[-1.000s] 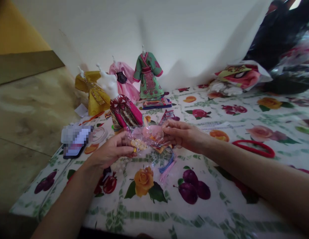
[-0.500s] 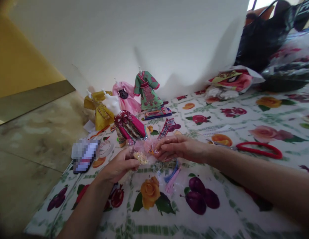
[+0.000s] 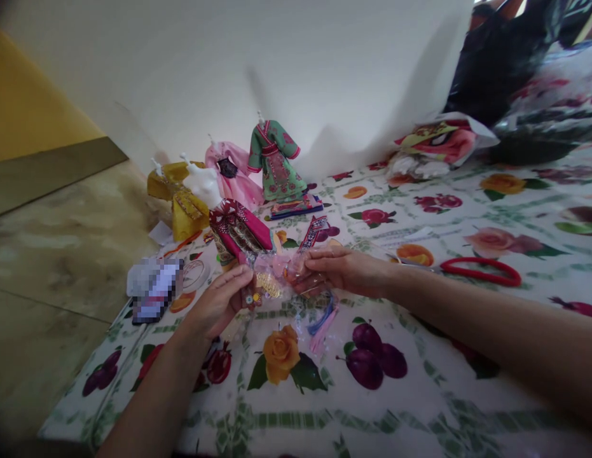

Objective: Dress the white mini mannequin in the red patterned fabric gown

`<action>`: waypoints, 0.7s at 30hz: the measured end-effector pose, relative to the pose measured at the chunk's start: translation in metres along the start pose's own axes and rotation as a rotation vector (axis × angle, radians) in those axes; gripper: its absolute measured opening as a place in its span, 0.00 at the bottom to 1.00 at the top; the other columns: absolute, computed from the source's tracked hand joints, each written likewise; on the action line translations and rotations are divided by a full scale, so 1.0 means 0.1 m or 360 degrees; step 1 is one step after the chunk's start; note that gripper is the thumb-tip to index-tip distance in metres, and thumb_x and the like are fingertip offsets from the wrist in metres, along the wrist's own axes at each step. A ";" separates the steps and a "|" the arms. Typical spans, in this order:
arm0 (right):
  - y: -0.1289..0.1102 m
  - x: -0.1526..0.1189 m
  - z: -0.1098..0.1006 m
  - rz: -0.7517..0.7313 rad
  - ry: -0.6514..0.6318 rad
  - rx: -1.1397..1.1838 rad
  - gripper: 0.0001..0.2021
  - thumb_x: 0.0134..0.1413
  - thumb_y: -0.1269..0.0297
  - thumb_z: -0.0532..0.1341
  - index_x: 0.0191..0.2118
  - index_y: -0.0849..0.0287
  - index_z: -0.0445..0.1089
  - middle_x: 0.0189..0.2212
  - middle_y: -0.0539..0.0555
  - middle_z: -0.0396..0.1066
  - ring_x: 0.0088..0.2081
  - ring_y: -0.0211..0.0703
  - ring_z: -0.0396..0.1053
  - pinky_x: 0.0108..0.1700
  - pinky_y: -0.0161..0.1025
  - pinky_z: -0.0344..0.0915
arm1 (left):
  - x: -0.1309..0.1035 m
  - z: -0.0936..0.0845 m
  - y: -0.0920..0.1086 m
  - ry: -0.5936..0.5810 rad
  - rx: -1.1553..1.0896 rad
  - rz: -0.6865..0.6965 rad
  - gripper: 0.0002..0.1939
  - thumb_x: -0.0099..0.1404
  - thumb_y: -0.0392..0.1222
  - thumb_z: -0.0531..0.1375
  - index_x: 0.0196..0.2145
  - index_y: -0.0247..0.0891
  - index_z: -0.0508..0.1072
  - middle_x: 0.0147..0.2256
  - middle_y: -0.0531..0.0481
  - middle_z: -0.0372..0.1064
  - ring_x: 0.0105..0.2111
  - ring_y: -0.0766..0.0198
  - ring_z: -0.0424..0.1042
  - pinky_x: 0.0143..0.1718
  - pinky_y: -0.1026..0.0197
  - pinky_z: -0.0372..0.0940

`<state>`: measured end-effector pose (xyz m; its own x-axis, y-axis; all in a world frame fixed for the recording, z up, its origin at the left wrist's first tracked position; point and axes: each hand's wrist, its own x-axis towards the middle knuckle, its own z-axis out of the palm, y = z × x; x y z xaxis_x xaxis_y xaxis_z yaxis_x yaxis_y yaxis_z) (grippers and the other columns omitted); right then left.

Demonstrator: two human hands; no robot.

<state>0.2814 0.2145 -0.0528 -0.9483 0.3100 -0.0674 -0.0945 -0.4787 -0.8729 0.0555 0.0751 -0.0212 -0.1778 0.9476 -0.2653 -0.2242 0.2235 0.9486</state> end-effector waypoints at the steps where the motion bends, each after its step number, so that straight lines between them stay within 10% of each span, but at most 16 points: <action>1: 0.00 0.00 0.00 -0.0001 -0.0004 0.0013 0.05 0.61 0.64 0.62 0.37 0.60 0.73 0.40 0.56 0.78 0.44 0.45 0.76 0.47 0.39 0.71 | 0.00 -0.02 -0.01 -0.0038 0.0034 0.0029 0.14 0.56 0.49 0.68 0.29 0.35 0.73 0.26 0.53 0.68 0.25 0.70 0.67 0.23 0.68 0.64; 21: -0.03 -0.01 0.02 -0.0029 -0.0060 0.0097 0.06 0.62 0.67 0.60 0.40 0.61 0.73 0.42 0.57 0.78 0.48 0.45 0.75 0.51 0.43 0.70 | 0.00 0.00 -0.01 0.0105 0.0062 0.0114 0.17 0.52 0.50 0.71 0.33 0.35 0.76 0.29 0.53 0.71 0.28 0.69 0.68 0.29 0.67 0.64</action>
<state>0.2825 0.2143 -0.0489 -0.9569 0.2884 -0.0325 -0.1290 -0.5228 -0.8426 0.0553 0.0752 -0.0221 -0.2548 0.9448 -0.2062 -0.1713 0.1658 0.9712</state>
